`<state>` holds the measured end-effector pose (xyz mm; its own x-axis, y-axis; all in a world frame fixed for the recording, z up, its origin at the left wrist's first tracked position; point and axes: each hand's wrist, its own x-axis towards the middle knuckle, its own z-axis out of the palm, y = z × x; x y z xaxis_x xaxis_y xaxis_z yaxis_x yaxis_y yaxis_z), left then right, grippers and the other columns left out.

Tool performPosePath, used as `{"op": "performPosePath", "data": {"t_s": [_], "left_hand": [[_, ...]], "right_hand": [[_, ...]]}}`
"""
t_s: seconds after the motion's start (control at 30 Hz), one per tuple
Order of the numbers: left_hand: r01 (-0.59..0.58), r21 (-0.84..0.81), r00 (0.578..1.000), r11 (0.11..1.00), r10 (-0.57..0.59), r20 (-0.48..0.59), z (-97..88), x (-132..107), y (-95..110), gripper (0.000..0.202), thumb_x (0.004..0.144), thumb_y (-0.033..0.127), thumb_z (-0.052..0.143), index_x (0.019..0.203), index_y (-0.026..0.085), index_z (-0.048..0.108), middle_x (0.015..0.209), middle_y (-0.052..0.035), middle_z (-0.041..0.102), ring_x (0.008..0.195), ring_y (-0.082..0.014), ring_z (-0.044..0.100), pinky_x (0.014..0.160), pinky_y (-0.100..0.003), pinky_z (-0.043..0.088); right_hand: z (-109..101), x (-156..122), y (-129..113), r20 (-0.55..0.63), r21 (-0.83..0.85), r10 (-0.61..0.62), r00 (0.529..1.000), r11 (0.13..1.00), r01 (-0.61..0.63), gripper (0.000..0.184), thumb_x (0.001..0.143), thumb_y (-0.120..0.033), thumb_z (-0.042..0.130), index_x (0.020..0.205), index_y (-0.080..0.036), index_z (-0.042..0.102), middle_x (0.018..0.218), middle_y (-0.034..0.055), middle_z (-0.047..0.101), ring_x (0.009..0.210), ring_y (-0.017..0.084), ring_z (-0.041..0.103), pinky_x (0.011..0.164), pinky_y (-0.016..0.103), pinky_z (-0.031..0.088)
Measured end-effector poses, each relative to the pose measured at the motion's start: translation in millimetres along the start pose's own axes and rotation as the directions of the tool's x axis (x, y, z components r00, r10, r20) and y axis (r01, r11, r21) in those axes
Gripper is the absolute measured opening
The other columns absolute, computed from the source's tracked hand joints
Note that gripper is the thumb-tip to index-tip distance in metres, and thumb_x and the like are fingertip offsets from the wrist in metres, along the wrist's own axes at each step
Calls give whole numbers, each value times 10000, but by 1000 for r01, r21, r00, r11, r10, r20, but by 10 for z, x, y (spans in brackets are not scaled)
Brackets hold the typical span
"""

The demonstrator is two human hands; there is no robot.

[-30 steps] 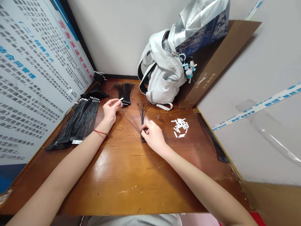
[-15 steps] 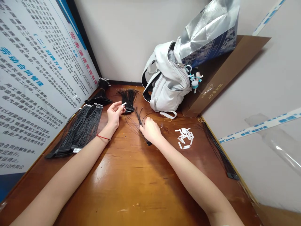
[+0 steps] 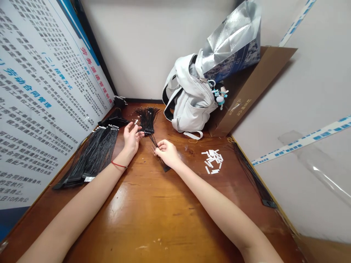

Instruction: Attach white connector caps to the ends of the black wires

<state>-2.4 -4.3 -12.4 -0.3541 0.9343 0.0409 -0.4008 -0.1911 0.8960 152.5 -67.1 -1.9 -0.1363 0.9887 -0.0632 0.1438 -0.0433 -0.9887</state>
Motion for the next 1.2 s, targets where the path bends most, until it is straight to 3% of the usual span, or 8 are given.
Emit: {"op": "performPosePath", "data": {"t_s": [0.17,0.3,0.47,0.7,1.0,1.2], "left_hand": [[225,-64,957,972,-208,202,47,-102,13,385,628,419,718,873,179,542,716,-6,618,585,-74,577,579,-192,452],[312,-40,896,949,-280,344,90,-239,34,371,551,332,778,809,162,572,678,-2,616,568,-74,570,586,-201,462],[291,59,846,955,-286,451,106,-363,56,404,509,290,810,822,157,593,701,-12,636,649,-112,614,669,-244,496],[118,272,786,955,-257,562,118,-391,29,346,509,268,813,777,144,633,714,-34,653,612,-117,597,636,-257,496],[153,201,820,968,-238,521,101,-360,4,391,503,196,801,835,131,605,665,1,621,612,-101,588,647,-238,483],[318,12,851,948,-291,438,87,-308,31,433,532,167,769,930,128,604,676,30,579,600,-62,570,603,-181,447]], "right_hand": [[-47,18,33,-5,269,-12,1000,963,13,273,615,-330,670,759,-186,487,630,-10,634,563,119,590,574,235,453],[-74,42,46,-38,375,-21,999,926,34,344,600,-380,707,791,-190,495,678,-2,638,643,140,624,641,260,484],[-69,69,96,-106,415,-96,990,900,132,380,577,-363,738,824,-200,500,760,-4,627,733,153,640,732,285,504],[-70,44,74,-185,380,-105,977,909,170,437,601,-331,730,943,-215,484,830,13,644,832,169,630,806,323,504],[-53,88,125,-216,393,-56,975,909,139,412,585,-312,706,933,-185,524,794,7,612,778,152,593,784,303,477],[-66,75,103,-56,201,-125,991,970,134,155,590,-258,615,705,-171,560,712,-13,577,664,123,531,662,252,428]]}}
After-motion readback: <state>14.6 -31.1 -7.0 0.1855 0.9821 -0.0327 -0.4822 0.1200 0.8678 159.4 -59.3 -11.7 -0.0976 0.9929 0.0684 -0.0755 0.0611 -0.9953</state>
